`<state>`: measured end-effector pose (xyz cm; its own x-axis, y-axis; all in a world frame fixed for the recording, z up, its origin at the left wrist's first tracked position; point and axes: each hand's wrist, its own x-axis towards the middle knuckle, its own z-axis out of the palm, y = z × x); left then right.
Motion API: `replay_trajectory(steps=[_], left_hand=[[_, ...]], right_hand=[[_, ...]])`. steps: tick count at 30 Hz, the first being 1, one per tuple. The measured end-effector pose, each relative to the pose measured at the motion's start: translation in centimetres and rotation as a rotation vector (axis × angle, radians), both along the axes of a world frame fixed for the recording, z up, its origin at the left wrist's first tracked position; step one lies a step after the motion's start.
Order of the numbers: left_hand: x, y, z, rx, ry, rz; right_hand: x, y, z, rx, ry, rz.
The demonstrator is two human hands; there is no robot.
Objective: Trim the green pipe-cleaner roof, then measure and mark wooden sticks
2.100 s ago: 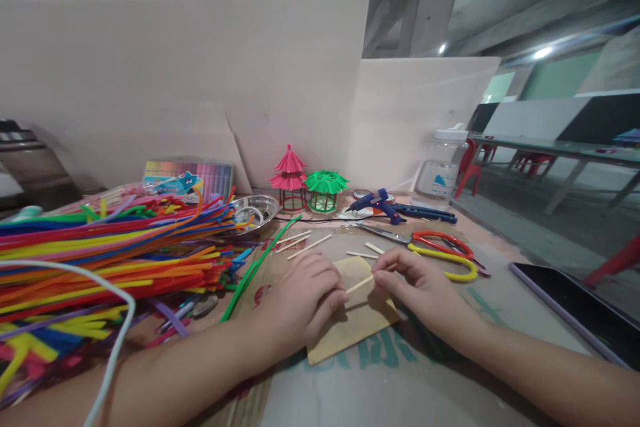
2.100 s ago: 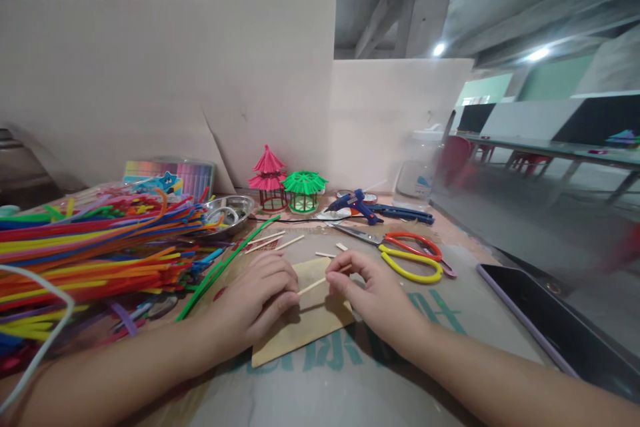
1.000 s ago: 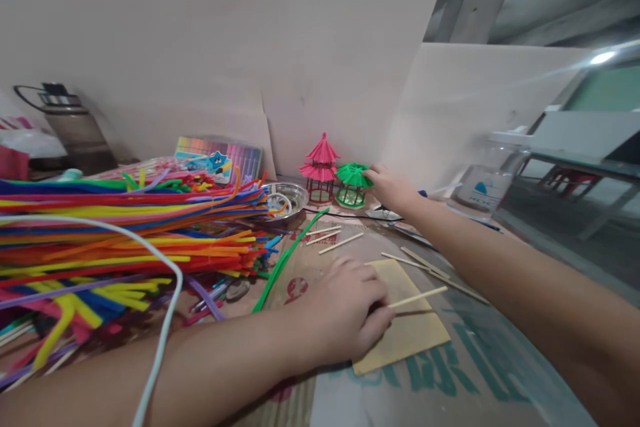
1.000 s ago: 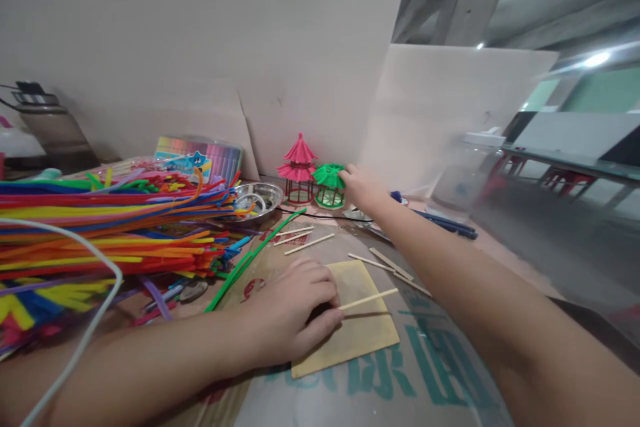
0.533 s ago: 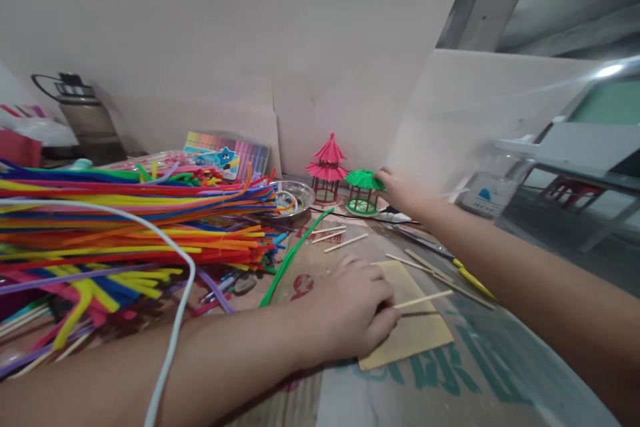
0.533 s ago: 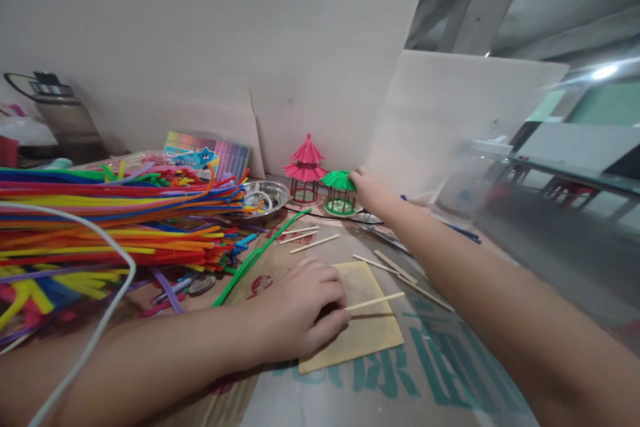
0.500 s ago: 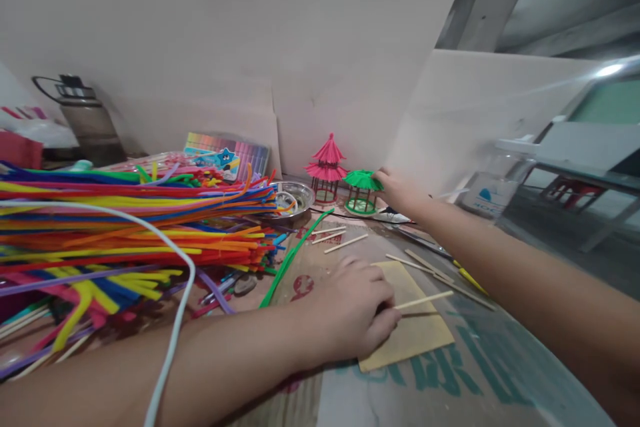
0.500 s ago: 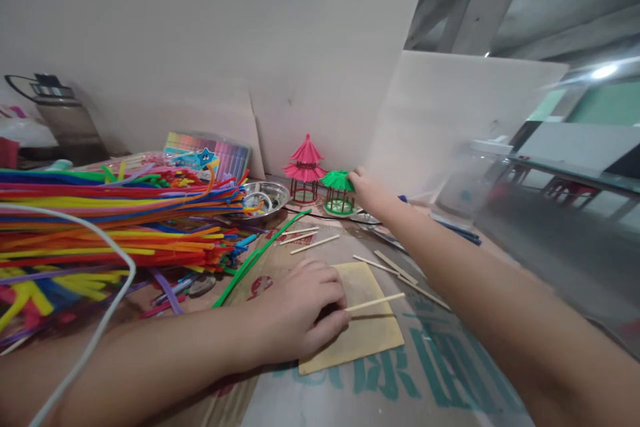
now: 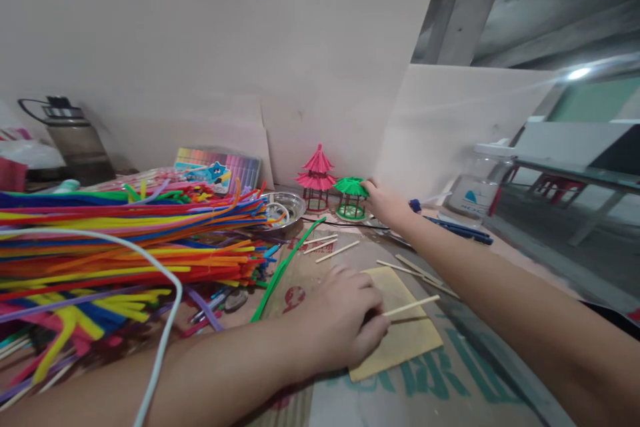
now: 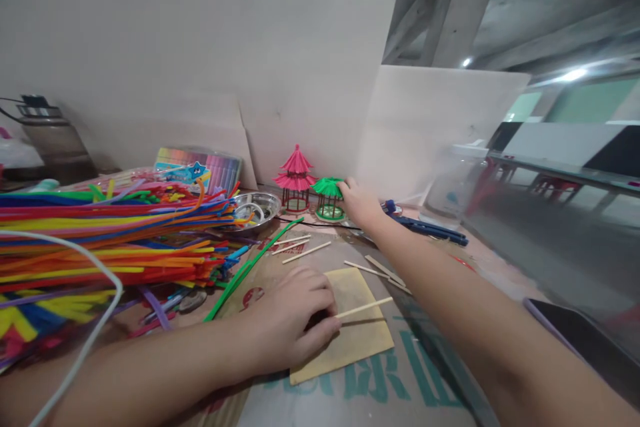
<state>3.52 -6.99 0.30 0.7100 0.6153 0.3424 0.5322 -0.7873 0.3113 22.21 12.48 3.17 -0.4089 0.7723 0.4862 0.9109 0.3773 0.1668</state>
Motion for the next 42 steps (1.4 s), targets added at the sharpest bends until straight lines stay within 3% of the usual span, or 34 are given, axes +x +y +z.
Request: replay_trajectory(steps=[7,14,32,37,40,42], left_hand=[[0.0,0.0,-0.1,-0.010,-0.011,-0.005],[0.0,0.0,-0.1,-0.002,-0.006,0.012],[0.0,0.0,0.0,-0.012,-0.003,0.004],[-0.1,0.0,0.1,0.030,-0.011,-0.015],[-0.1,0.0,0.1,0.058,-0.011,0.005],[-0.1,0.0,0.0,0.074,-0.022,0.032]], right_hand=[[-0.5,0.1,0.4,0.002,0.004,-0.106],[-2.4,0.6,-0.4,-0.021,0.040,-0.176],[-0.7,0.2,-0.8,0.037,0.047,-0.124],[0.8,-3.3,-0.2,0.073,0.082,0.009],[2.5,-7.9,0.1,0.066,0.131,0.132],[3.7,-11.5,0.2,0.024,0.378,0.270]])
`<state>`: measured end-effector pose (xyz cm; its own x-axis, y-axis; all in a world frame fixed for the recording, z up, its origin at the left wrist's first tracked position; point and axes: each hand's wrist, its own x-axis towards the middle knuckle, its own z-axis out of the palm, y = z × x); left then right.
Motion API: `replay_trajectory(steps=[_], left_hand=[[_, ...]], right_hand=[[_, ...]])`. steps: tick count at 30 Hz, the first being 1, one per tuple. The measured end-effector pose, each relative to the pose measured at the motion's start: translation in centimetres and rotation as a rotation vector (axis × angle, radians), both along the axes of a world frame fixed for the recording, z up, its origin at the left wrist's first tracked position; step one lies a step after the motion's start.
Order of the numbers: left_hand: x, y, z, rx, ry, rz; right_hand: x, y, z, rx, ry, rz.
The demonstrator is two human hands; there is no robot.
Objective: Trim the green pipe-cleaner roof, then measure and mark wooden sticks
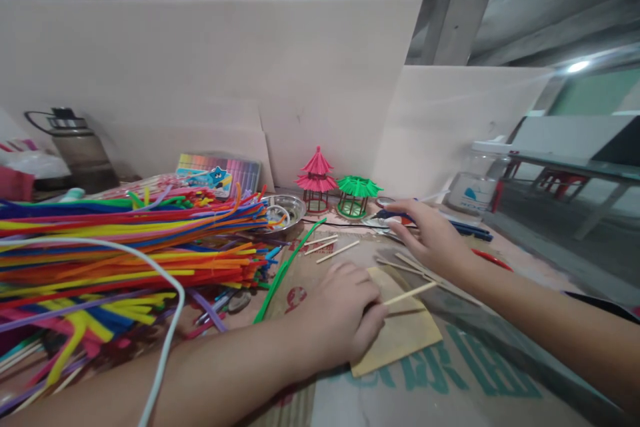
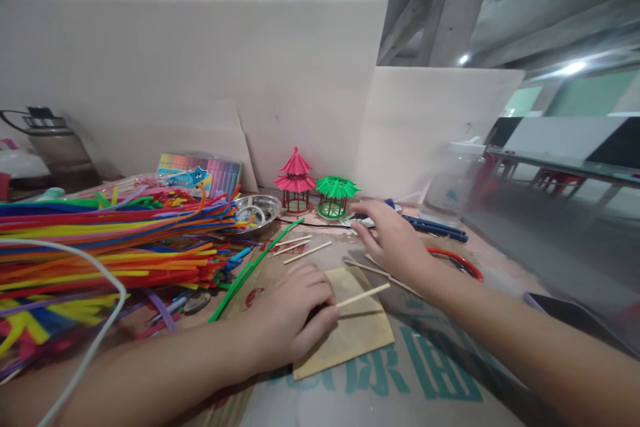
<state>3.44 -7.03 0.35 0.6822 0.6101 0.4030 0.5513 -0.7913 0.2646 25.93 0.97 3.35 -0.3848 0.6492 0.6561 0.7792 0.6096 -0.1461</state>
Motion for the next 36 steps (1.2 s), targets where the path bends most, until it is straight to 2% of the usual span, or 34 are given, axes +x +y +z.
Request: replay_trajectory(steps=[3,6,9,12,17,19,22,26,31,34,36], left_hand=[[0.1,0.0,0.1,0.002,-0.039,0.025],[0.1,0.0,0.4,-0.017,-0.086,0.046],[0.1,0.0,0.7,-0.037,-0.090,0.047],[0.1,0.0,0.8,-0.034,-0.052,0.000],[0.1,-0.1,1.0,-0.014,0.002,-0.082],[0.1,-0.2,1.0,-0.025,0.011,-0.090],[0.1,-0.2,1.1,-0.053,0.002,-0.098],[0.0,-0.2,1.0,-0.087,-0.038,-0.038],[0.0,0.1,0.5,-0.123,-0.005,0.008],[0.1,0.1,0.3,-0.146,0.022,0.016],[0.2,0.1,0.2,-0.154,0.029,0.021]], right_hand=[[1.5,-4.7,-0.5,-0.195,0.373,0.076],[2.2,-7.3,-1.8,-0.345,0.660,0.135],[1.6,-8.0,-2.9,-0.585,0.728,0.185],[0.5,-8.5,-2.9,-0.818,0.732,0.211],[-0.5,-9.7,-2.1,-0.969,0.810,0.239],[-0.6,-10.0,-2.1,-0.972,0.813,0.290],[-0.7,-10.1,-2.5,-0.859,0.720,0.335],[-0.1,-9.4,-3.1,-0.639,0.584,0.245],[0.5,-9.1,-3.6,-0.602,0.453,0.234],[0.7,-9.1,-2.8,-0.483,0.358,0.250],[0.7,-8.1,-1.7,-0.364,0.267,0.214]])
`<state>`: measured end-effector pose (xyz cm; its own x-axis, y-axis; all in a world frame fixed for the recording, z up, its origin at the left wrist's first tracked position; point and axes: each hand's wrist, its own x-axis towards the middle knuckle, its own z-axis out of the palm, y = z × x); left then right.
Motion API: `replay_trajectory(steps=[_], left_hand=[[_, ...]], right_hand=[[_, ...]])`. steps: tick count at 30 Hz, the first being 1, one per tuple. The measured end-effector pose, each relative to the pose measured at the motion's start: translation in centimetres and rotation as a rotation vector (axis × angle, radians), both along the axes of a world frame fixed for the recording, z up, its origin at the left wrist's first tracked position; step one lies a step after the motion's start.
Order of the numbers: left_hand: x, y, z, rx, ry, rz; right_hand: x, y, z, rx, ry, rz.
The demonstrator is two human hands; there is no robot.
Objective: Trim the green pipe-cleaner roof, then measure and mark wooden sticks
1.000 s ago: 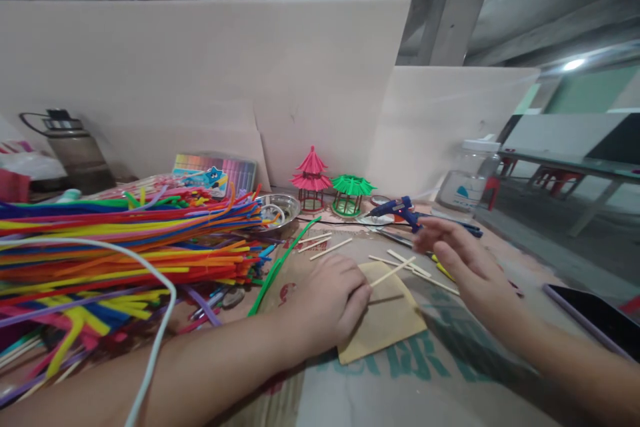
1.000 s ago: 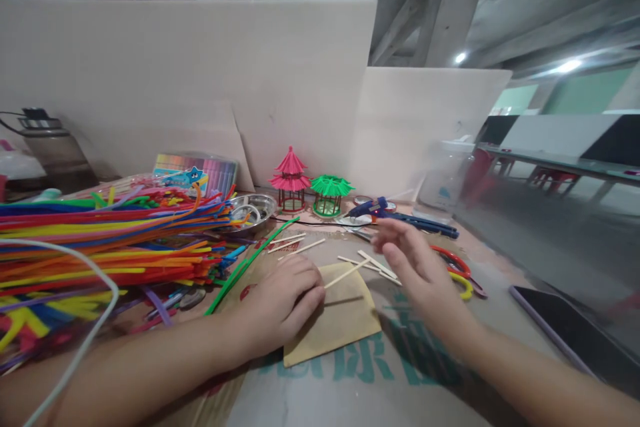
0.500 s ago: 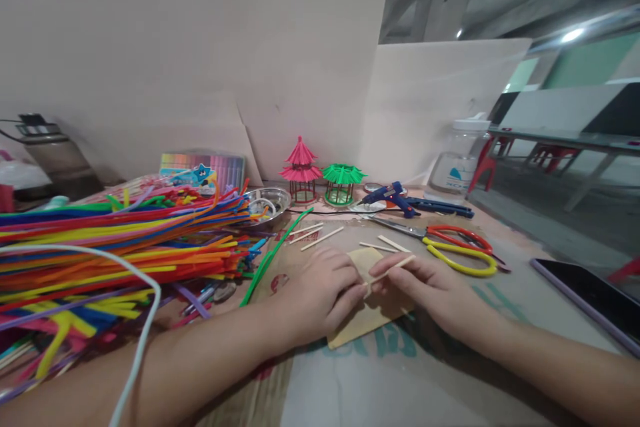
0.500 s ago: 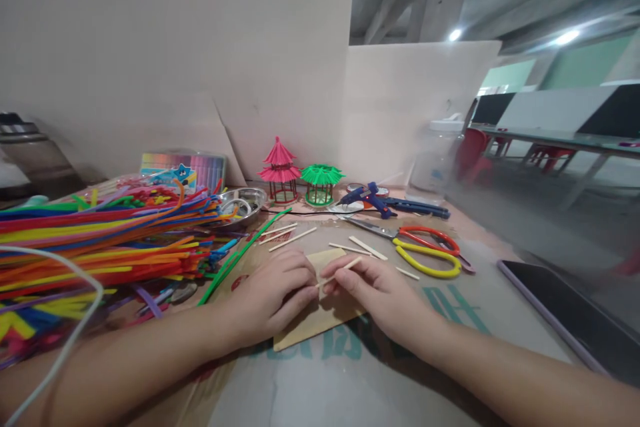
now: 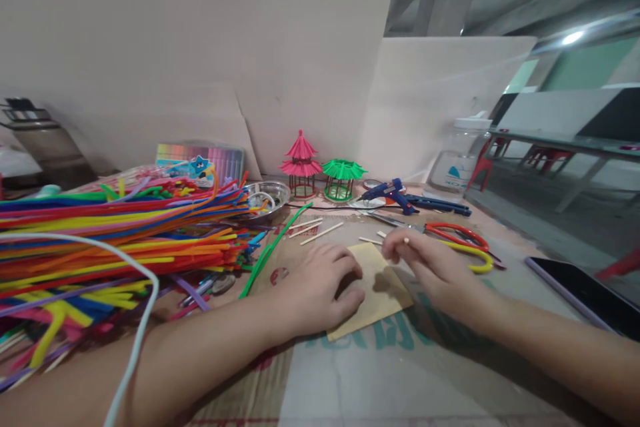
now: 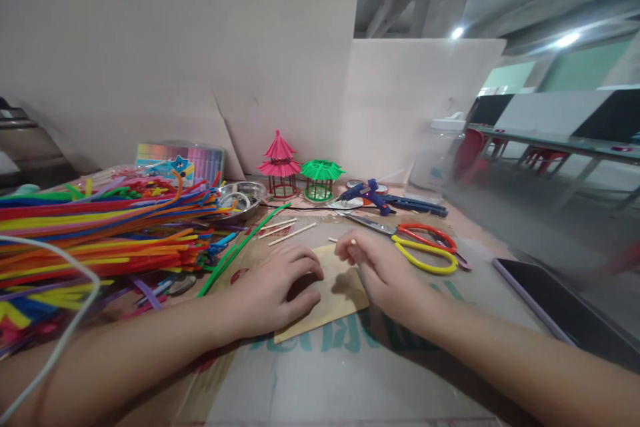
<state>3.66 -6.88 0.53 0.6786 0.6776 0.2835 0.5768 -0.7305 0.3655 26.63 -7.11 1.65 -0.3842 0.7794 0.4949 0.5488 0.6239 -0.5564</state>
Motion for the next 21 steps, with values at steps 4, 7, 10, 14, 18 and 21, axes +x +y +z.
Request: replay_trajectory(steps=[4,7,10,14,18,21], left_hand=[[0.1,0.0,0.0,-0.011,0.006,0.008],[0.1,0.0,0.0,-0.020,0.009,0.011],[0.1,0.0,0.0,-0.024,0.009,0.004],[0.1,-0.1,-0.1,-0.017,0.017,-0.004],[0.1,0.1,-0.2,-0.011,0.015,-0.012],[0.1,0.1,-0.2,-0.010,0.014,-0.014]], right_hand=[[-0.8,5.7,3.1,0.264,-0.274,-0.150],[-2.2,11.6,4.7,0.378,-0.550,-0.313],[-3.3,16.4,4.7,0.390,-0.748,-0.403],[-3.7,19.6,3.6,0.367,-0.819,-0.398],[-3.1,20.7,3.4,0.351,-0.831,-0.448],[-2.9,21.2,3.9,0.332,-0.815,-0.515]])
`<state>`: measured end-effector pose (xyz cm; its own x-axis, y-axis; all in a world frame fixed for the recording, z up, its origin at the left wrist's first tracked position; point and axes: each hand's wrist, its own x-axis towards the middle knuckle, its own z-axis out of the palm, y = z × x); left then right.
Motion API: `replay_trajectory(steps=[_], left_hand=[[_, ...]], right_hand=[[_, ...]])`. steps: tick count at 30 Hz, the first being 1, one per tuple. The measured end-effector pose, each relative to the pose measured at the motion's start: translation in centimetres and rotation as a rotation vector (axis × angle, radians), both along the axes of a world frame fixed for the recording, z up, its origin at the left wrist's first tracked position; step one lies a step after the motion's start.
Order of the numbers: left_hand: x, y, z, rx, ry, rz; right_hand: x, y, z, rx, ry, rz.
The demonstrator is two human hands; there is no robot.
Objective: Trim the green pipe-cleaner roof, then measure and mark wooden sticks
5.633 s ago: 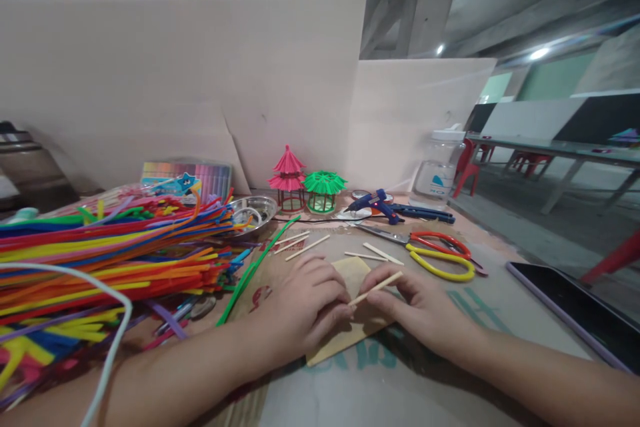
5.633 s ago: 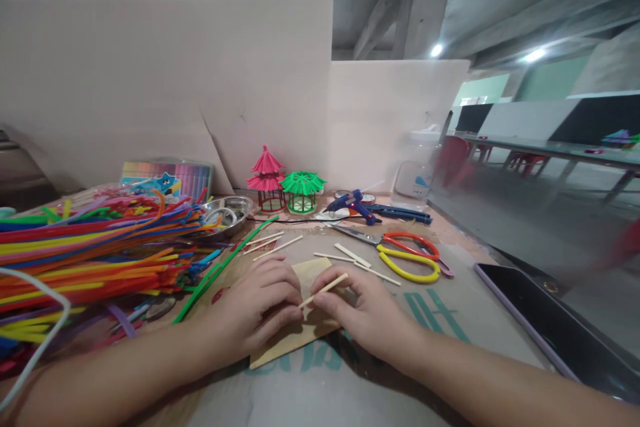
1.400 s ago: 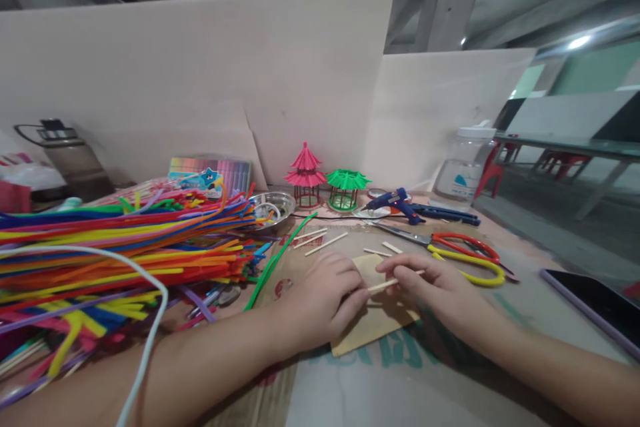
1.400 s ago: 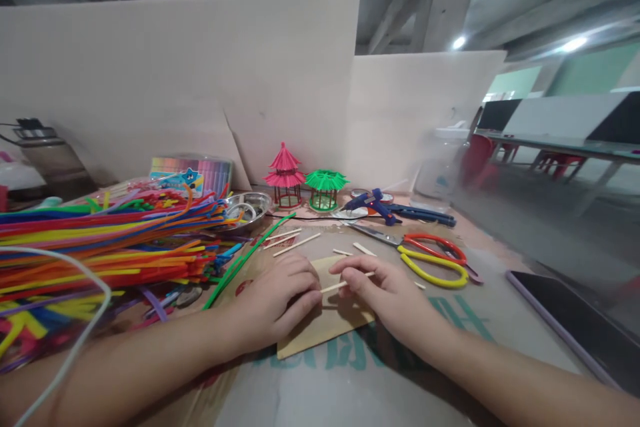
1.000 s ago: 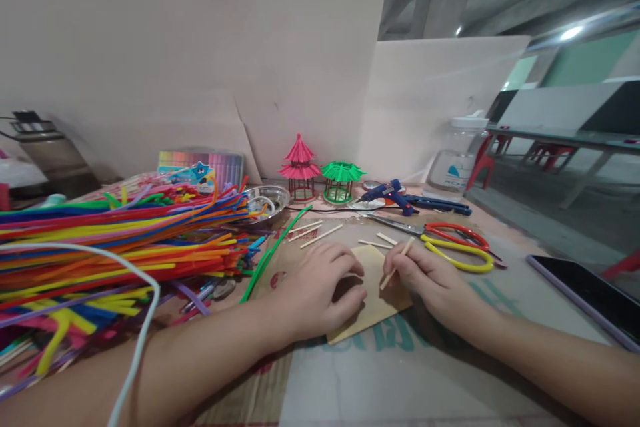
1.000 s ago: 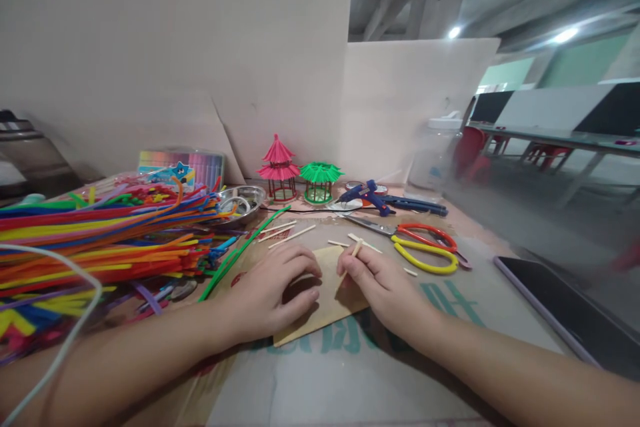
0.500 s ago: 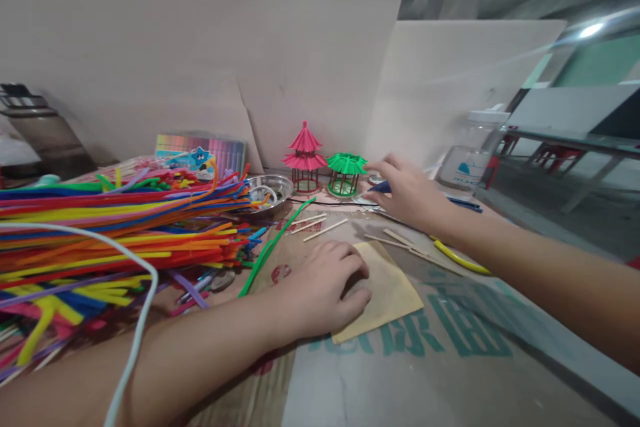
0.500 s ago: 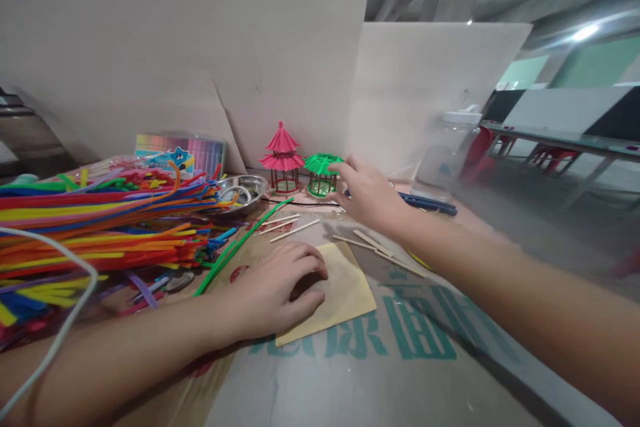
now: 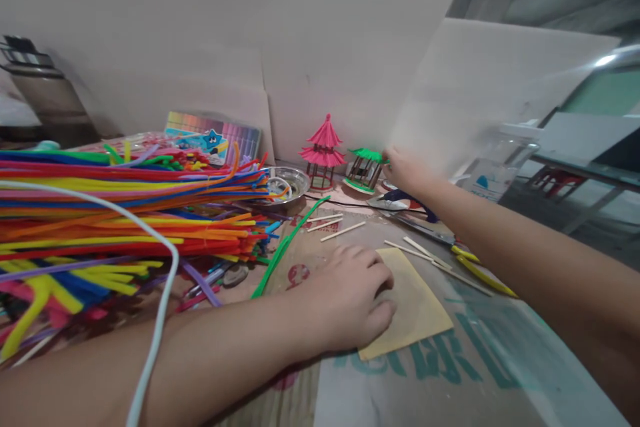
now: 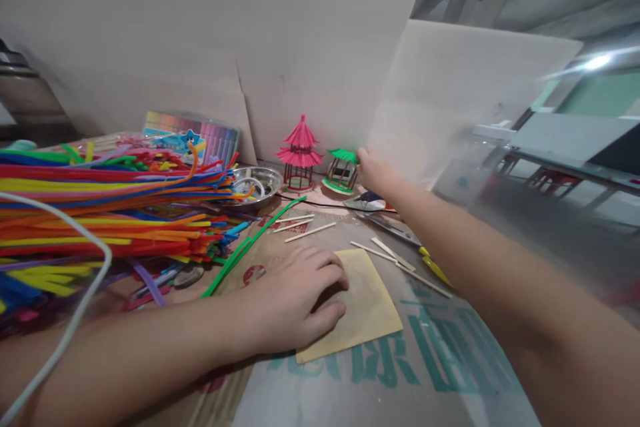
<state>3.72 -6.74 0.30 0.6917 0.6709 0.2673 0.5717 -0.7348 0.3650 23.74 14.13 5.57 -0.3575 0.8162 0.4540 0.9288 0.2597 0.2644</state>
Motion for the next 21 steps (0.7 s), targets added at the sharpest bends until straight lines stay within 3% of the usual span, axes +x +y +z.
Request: replay_trajectory(steps=[9,16,21], left_hand=[[0.0,-0.1,-0.4,0.022,-0.010,-0.013],[-0.1,0.0,-0.4,0.016,-0.009,-0.016],[-0.1,-0.1,-0.3,0.029,-0.008,-0.019]], right_hand=[[-0.7,1.1,0.3,0.046,0.024,-0.059],[-0.3,-0.2,0.9,0.078,-0.001,-0.054],[-1.1,-1.5,-0.1,0.069,-0.039,-0.023]])
